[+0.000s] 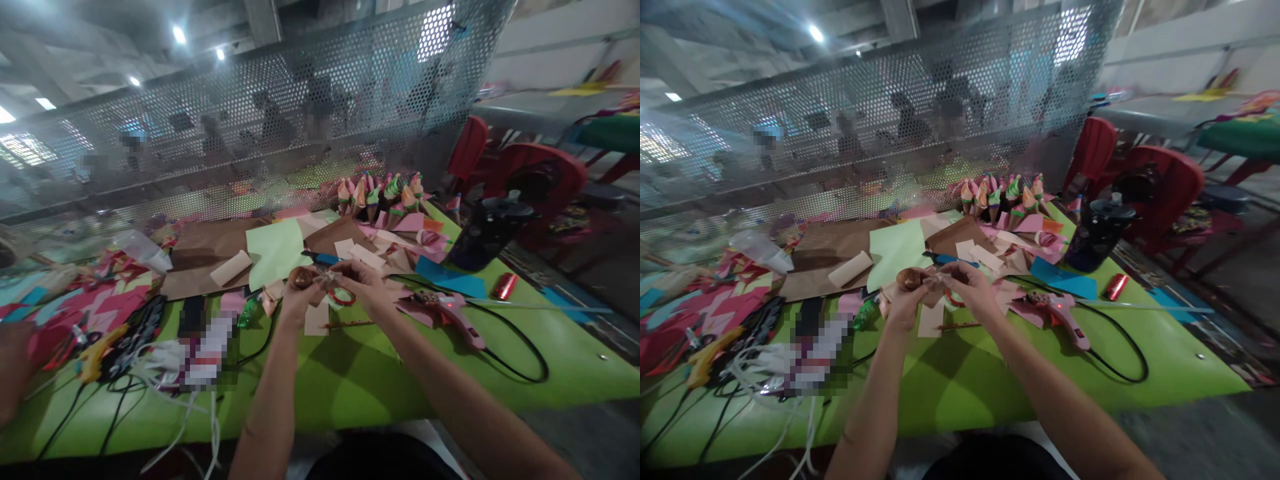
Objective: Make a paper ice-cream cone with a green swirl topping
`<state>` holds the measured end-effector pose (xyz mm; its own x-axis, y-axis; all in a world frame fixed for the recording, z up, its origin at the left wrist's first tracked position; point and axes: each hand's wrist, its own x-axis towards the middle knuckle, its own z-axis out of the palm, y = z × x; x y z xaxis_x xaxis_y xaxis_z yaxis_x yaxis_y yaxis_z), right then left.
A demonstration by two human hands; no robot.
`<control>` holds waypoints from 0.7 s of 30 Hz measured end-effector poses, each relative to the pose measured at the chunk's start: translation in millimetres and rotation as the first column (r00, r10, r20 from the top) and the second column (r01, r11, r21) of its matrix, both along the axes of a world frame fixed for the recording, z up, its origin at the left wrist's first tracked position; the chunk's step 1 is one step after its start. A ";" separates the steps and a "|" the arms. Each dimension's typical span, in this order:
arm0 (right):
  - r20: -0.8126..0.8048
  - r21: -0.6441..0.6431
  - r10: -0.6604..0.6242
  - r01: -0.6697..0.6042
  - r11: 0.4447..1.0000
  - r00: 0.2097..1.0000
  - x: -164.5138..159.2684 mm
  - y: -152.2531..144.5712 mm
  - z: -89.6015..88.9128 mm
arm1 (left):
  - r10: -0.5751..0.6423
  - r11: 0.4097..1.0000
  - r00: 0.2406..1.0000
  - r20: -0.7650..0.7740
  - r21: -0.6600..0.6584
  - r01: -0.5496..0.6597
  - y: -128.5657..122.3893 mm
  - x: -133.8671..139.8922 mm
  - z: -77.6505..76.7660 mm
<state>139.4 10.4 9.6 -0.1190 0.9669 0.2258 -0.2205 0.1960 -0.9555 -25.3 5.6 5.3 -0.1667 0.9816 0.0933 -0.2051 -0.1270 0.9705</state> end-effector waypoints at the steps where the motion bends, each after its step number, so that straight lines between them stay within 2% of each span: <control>1: -0.019 -0.012 0.006 -0.006 1.000 1.000 -0.7 1.2 -2.0 | -0.010 1.000 1.000 -0.001 -0.004 0.010 0.2 0.5 0.4; 7: 0.008 -0.025 0.021 -0.020 0.999 1.000 1.7 7.9 -8.7 | -0.046 0.996 0.997 -0.060 -0.086 0.040 0.4 3.2 1.3; 11: 0.027 0.013 -0.025 0.024 1.000 0.999 3.0 9.2 -9.9 | -0.022 0.992 0.997 -0.067 -0.122 0.013 -1.6 5.6 5.1; 16: 0.071 0.094 -0.111 0.104 0.990 0.991 1.0 10.0 -13.2 | -0.077 0.989 0.997 -0.008 -0.124 0.076 -4.0 5.7 9.3; 19: 0.086 0.115 -0.128 0.117 0.986 0.988 1.2 7.8 -11.4 | -0.034 0.993 0.999 -0.033 -0.113 0.031 -2.3 4.2 6.1; 21: 0.079 0.079 -0.080 0.074 0.994 0.994 1.9 6.0 -8.9 | 0.011 0.995 0.999 -0.045 -0.101 -0.015 -0.6 3.1 3.1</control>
<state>141.3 16.4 0.8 -0.0657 0.9544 0.2912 -0.1233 0.2818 -0.9515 -22.2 5.1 8.4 -0.1775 0.9841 0.0008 -0.1606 -0.0298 0.9866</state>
